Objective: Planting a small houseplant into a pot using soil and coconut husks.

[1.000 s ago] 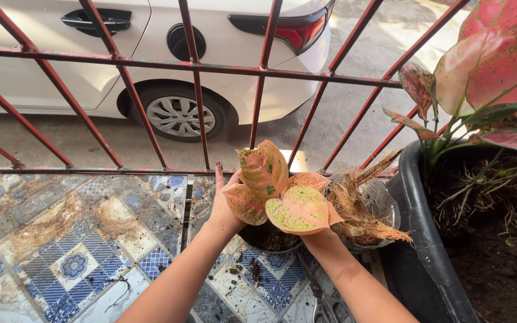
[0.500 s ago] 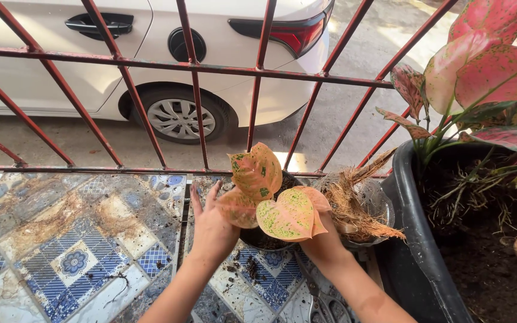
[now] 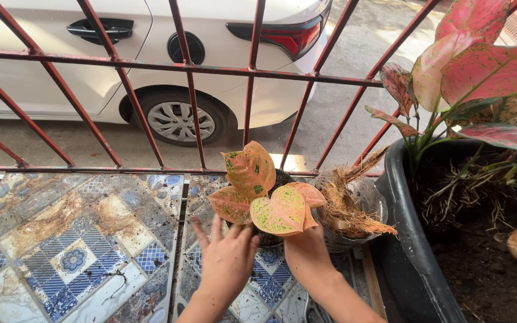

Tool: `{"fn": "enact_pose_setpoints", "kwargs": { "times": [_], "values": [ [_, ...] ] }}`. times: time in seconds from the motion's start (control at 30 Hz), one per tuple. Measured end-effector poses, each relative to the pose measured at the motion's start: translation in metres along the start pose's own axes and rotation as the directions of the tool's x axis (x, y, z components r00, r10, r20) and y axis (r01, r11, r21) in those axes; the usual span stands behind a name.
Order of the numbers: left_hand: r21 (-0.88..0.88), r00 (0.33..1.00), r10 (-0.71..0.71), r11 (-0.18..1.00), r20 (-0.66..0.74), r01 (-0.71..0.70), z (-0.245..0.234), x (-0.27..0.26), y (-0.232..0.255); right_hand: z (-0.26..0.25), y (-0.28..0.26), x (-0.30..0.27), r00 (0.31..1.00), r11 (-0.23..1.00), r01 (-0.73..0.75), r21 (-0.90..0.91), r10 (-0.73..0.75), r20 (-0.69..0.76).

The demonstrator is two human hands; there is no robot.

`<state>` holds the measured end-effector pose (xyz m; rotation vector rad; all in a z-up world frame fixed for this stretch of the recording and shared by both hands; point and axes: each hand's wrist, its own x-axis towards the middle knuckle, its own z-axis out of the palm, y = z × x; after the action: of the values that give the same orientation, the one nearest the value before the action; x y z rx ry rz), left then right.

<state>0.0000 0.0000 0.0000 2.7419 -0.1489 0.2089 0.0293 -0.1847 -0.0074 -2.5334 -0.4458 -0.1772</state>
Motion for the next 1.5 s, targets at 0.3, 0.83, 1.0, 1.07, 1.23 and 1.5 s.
{"fn": "enact_pose_setpoints", "kwargs": {
  "times": [0.3, 0.83, 1.0, 1.07, 1.23, 1.5],
  "values": [
    [-0.081, 0.998, 0.06, 0.995, 0.02, -0.059, -0.003, -0.009, 0.014, -0.023, -0.016, 0.004, 1.0, 0.992, 0.02, 0.124, -0.022, 0.012],
    [-0.883, 0.907, 0.325, 0.46, 0.267, 0.095, -0.039, 0.037, 0.198, -0.241, 0.039, -0.032, 0.958, 0.976, -0.163, 0.144, 0.191, -0.214],
    [-0.845, 0.868, 0.488, 0.498, 0.088, -0.194, 0.013, 0.076, 0.304, -0.312, 0.156, -0.073, 0.873, 0.899, -0.436, 0.045, 0.434, -0.221],
    [-0.708, 0.796, 0.599, 0.601, 0.094, -0.369, 0.069, 0.093, 0.34, -0.323, 0.221, -0.091, 0.801, 0.797, -0.574, -0.186, 0.594, 0.072],
    [-0.321, 0.626, 0.529, 0.847, 0.573, -0.423, 0.173, 0.121, 0.404, -0.279, 0.377, -0.146, 0.768, 0.865, -0.411, -0.289, 0.499, 0.402],
    [0.032, 0.313, 0.13, 0.885, 0.941, -0.465, 0.269, 0.123, 0.403, -0.255, 0.365, -0.136, 0.569, 0.748, -0.432, -0.504, 0.659, 0.492]
  ]
}}
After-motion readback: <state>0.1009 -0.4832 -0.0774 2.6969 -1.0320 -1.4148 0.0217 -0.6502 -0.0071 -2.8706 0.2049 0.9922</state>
